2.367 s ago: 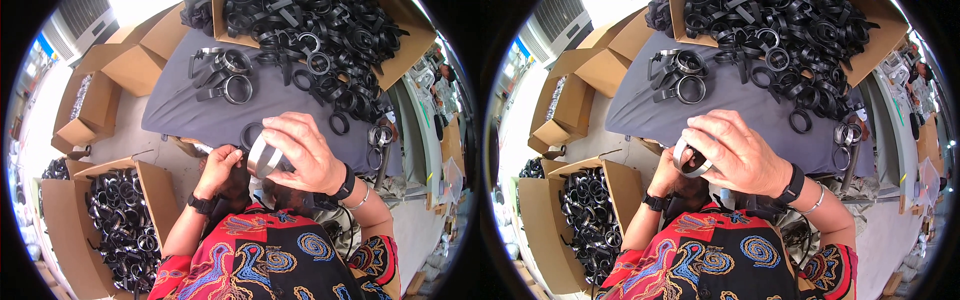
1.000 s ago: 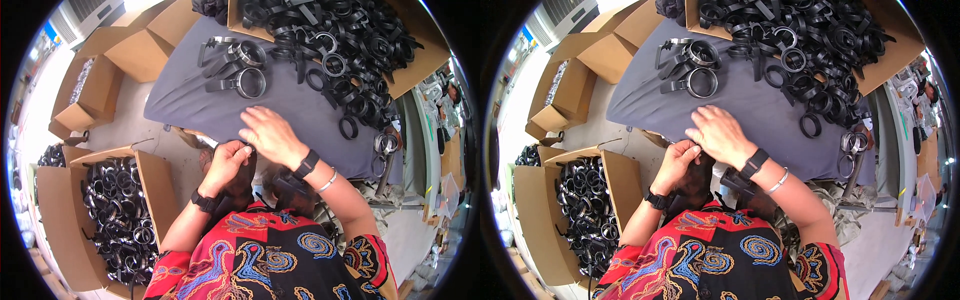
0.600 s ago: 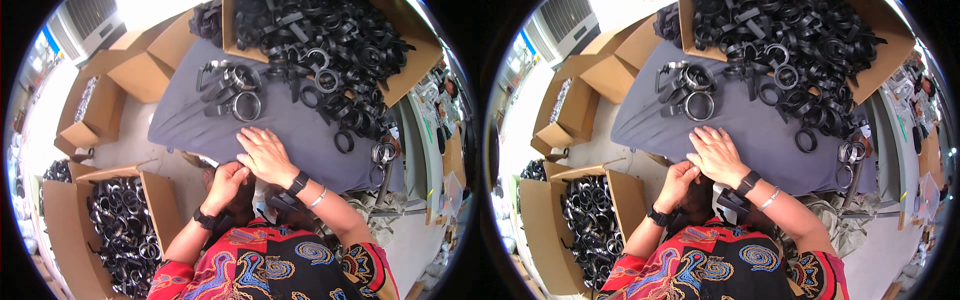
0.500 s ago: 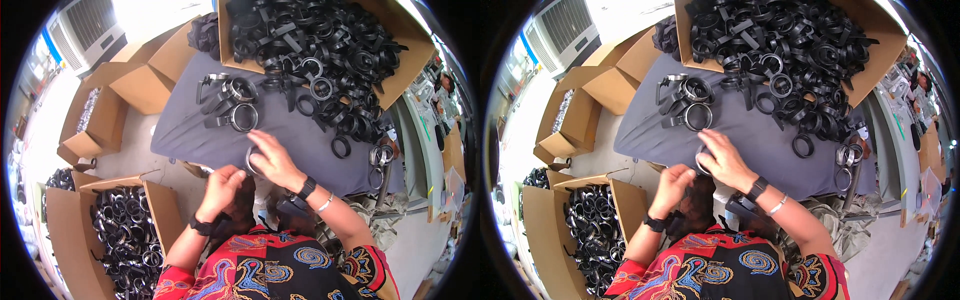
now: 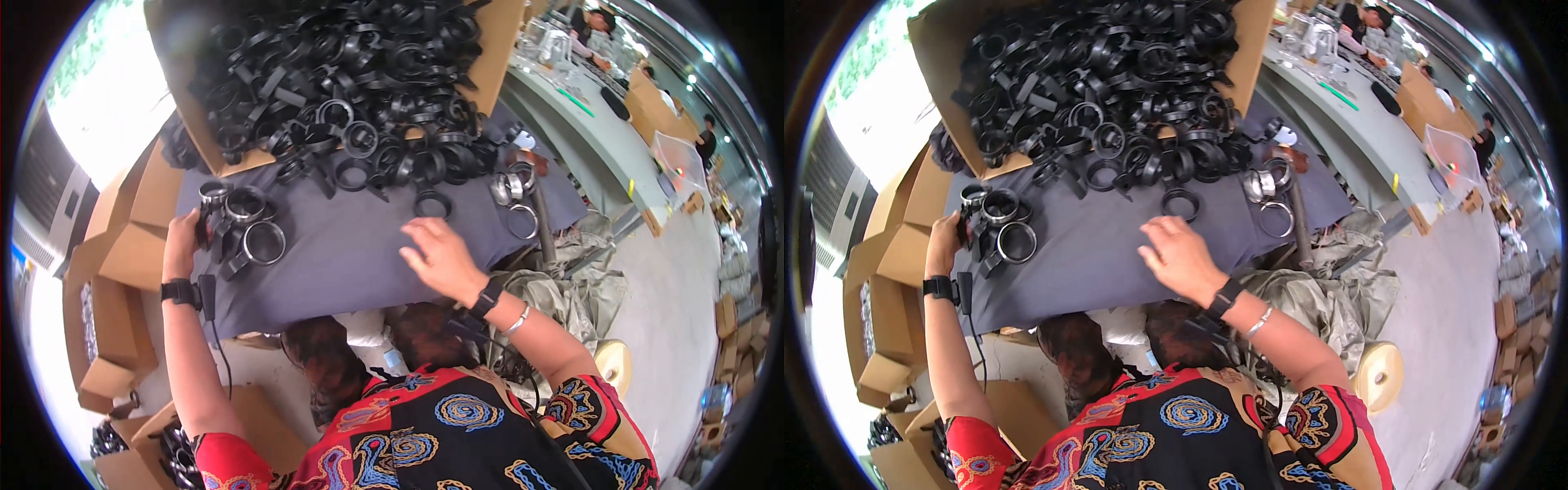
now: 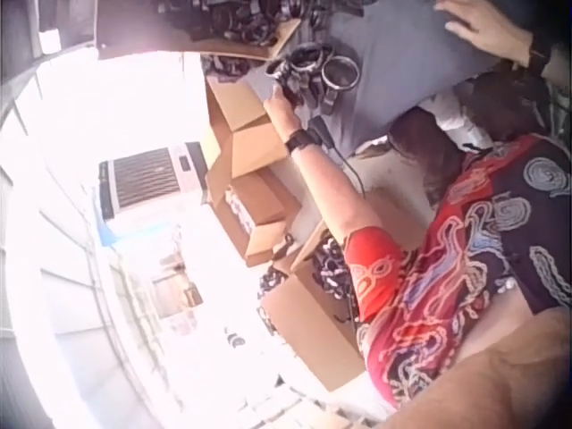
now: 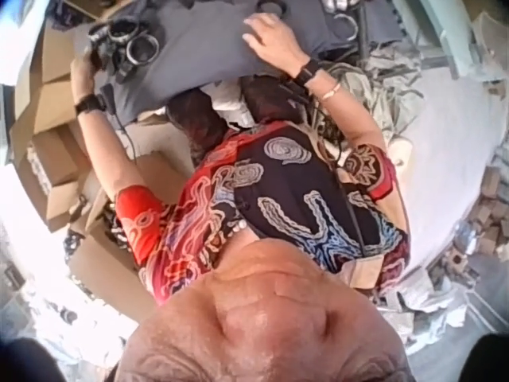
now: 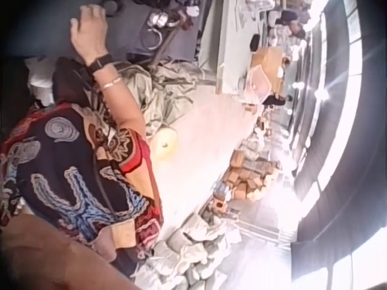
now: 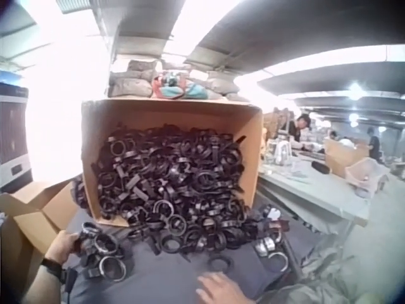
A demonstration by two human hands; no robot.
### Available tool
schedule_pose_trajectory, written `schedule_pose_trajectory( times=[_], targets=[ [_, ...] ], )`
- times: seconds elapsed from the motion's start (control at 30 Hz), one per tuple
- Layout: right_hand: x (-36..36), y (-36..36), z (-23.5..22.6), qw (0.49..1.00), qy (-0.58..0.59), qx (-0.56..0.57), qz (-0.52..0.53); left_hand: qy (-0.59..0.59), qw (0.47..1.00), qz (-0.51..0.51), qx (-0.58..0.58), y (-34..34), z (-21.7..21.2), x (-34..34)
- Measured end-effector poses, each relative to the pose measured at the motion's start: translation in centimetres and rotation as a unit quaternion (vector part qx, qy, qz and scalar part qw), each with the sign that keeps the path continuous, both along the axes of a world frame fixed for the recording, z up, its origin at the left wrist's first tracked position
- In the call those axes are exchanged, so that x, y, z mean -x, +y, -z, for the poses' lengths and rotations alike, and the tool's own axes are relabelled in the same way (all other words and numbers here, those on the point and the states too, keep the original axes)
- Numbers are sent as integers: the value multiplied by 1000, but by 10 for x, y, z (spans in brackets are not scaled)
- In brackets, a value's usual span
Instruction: Assembling metal rings or clamps onto black plastic rings in a factory setting.
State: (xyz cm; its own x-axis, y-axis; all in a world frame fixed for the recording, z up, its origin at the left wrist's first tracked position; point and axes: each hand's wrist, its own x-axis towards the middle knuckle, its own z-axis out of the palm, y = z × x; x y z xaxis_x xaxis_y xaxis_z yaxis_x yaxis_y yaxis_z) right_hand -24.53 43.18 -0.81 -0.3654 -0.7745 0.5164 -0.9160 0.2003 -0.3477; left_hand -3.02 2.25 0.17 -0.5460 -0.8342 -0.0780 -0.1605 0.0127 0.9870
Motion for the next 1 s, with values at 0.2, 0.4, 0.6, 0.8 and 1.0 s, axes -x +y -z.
schedule_pose_trajectory(
  times=[0.2,0.4,0.6,0.8,1.0],
  targets=[
    [89,64,-22,914,156,-91,364,-158,959,-42,232,2,2,6],
    [151,69,-13,865,139,-239,419,-132,935,-84,317,26,2,-11],
    [94,41,-27,945,213,-120,216,-56,922,-135,358,105,-17,-30],
    [74,23,12,986,81,-145,35,48,935,62,346,224,-22,-3],
    [4,41,-35,959,-271,17,-84,18,879,111,464,281,-23,8]
  ],
)
